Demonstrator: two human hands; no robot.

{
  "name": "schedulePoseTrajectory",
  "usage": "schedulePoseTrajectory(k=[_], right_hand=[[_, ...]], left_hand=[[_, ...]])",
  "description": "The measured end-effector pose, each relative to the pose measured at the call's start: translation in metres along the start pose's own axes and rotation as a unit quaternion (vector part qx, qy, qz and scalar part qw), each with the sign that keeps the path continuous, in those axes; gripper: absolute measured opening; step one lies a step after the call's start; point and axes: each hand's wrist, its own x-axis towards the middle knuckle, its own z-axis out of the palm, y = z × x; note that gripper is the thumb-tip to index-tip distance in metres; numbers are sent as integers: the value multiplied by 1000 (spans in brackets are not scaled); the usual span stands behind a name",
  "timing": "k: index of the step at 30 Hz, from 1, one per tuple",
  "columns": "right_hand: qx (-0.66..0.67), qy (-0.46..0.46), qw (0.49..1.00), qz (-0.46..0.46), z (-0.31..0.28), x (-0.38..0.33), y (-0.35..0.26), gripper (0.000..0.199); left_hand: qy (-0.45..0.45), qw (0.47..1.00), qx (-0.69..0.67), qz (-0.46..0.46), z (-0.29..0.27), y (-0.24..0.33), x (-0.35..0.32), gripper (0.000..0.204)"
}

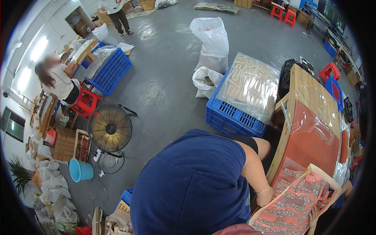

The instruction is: Applying and smoothing plastic film over shoe component cutouts on a workstation.

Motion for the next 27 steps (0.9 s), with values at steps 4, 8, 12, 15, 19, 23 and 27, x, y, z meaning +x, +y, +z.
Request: schedulePoseTrajectory(k=[4, 8, 12, 15, 19, 23, 27], right_hand=[[4, 11, 1000, 10, 4, 9, 2, 37], [9, 19, 1000, 15, 7, 21, 3, 37], [14, 29, 999, 10, 9, 42, 5, 37], [13, 38, 998, 43, 11, 37, 12, 37], [15, 49, 997, 52, 11, 46, 17, 36], [15, 63, 996, 69, 11, 51, 21, 36], [15, 77, 994, 77, 9, 63, 21, 36]], left_hand=[[-74, 997, -23, 5, 5, -3, 12, 61], [-49, 998, 0, 33, 19, -8, 20, 59], [-116, 993, -18, 22, 22, -16, 25, 61], [-48, 999, -23, 3, -39, 7, -14, 52], [-103, 995, -7, 7, -23, 4, -6, 59], [51, 998, -24, -35, -18, 11, -9, 46], [-28, 996, -89, 10, -18, 6, 9, 40]])
